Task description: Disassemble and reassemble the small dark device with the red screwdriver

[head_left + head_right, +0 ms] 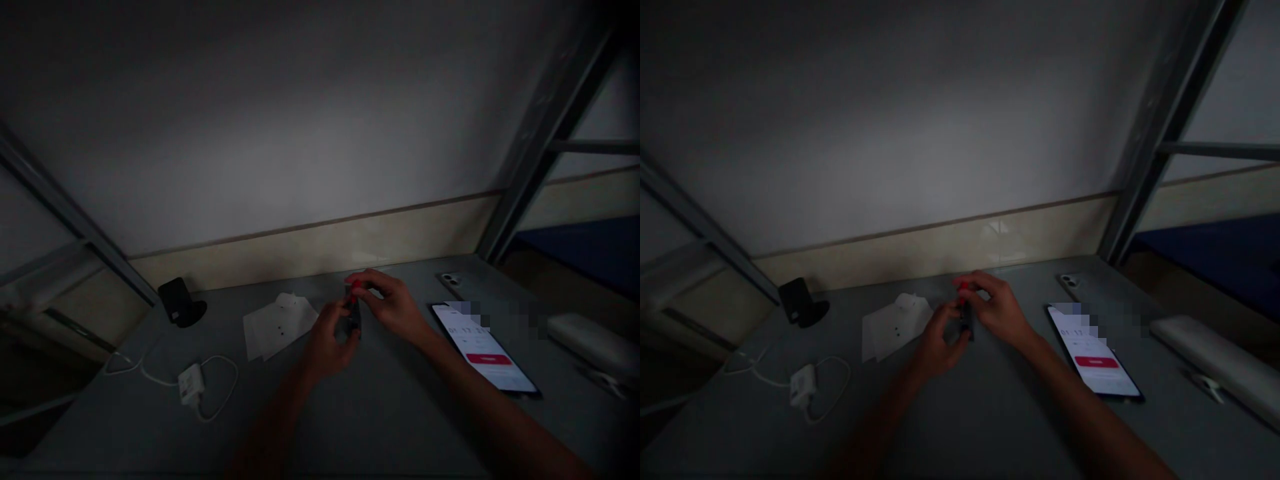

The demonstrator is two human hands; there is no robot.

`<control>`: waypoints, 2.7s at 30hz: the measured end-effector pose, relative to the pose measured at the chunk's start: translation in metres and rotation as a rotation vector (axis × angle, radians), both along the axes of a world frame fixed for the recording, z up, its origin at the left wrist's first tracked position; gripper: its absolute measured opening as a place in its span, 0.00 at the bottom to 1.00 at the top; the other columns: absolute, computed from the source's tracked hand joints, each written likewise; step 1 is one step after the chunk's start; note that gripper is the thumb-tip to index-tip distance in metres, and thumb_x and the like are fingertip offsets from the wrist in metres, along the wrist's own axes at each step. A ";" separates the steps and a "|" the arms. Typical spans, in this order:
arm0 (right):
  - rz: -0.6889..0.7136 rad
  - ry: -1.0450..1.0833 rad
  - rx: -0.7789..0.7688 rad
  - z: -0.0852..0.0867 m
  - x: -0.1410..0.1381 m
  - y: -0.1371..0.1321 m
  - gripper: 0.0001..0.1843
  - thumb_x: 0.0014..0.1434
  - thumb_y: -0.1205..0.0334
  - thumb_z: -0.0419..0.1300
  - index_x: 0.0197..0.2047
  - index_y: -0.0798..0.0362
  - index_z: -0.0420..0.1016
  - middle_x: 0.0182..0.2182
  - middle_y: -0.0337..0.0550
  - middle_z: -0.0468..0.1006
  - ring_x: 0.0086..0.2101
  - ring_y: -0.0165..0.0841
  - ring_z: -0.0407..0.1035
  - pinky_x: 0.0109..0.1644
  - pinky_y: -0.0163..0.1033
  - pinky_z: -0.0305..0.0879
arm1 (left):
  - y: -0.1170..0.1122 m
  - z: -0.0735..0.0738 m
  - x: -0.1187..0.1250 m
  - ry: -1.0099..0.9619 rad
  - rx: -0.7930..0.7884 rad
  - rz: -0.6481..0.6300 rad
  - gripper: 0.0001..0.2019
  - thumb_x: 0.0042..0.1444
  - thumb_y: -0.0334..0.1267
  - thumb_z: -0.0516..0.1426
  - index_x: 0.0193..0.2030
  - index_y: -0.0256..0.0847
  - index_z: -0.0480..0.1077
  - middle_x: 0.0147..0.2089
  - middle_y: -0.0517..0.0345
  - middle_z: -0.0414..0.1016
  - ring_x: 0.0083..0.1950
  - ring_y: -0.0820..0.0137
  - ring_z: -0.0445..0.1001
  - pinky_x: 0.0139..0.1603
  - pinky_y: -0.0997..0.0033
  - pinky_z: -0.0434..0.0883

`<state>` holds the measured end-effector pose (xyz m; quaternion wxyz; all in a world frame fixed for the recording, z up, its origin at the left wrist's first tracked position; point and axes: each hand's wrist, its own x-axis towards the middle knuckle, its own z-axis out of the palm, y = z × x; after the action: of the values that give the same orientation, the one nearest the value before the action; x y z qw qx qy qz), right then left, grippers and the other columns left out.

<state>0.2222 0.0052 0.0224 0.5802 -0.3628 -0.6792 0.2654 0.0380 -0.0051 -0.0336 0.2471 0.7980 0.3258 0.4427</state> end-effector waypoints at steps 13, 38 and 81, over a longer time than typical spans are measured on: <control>-0.299 0.330 -0.163 -0.031 0.032 0.040 0.17 0.62 0.50 0.60 0.48 0.53 0.79 0.29 0.40 0.77 0.28 0.32 0.71 0.35 0.40 0.68 | 0.013 -0.009 -0.004 0.010 -0.153 0.236 0.17 0.59 0.41 0.62 0.53 0.43 0.68 0.48 0.50 0.78 0.47 0.62 0.77 0.50 0.61 0.73; -0.376 0.166 -0.170 -0.050 0.049 0.053 0.22 0.62 0.46 0.59 0.49 0.54 0.79 0.29 0.44 0.80 0.29 0.34 0.74 0.38 0.41 0.70 | -0.002 -0.001 -0.003 0.234 -0.066 0.001 0.35 0.50 0.36 0.68 0.66 0.49 0.64 0.66 0.47 0.63 0.68 0.56 0.64 0.70 0.52 0.63; -0.384 0.293 -0.102 -0.033 0.044 0.040 0.17 0.62 0.50 0.60 0.47 0.52 0.78 0.30 0.42 0.79 0.27 0.32 0.72 0.34 0.40 0.71 | 0.030 0.039 -0.137 0.778 -0.374 0.372 0.08 0.57 0.34 0.56 0.37 0.42 0.77 0.38 0.53 0.81 0.37 0.65 0.77 0.38 0.70 0.66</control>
<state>0.2661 0.0456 -0.0103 0.6932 -0.4717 -0.4922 0.2339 -0.0989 0.0249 0.0058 0.1628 0.7744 0.6059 0.0810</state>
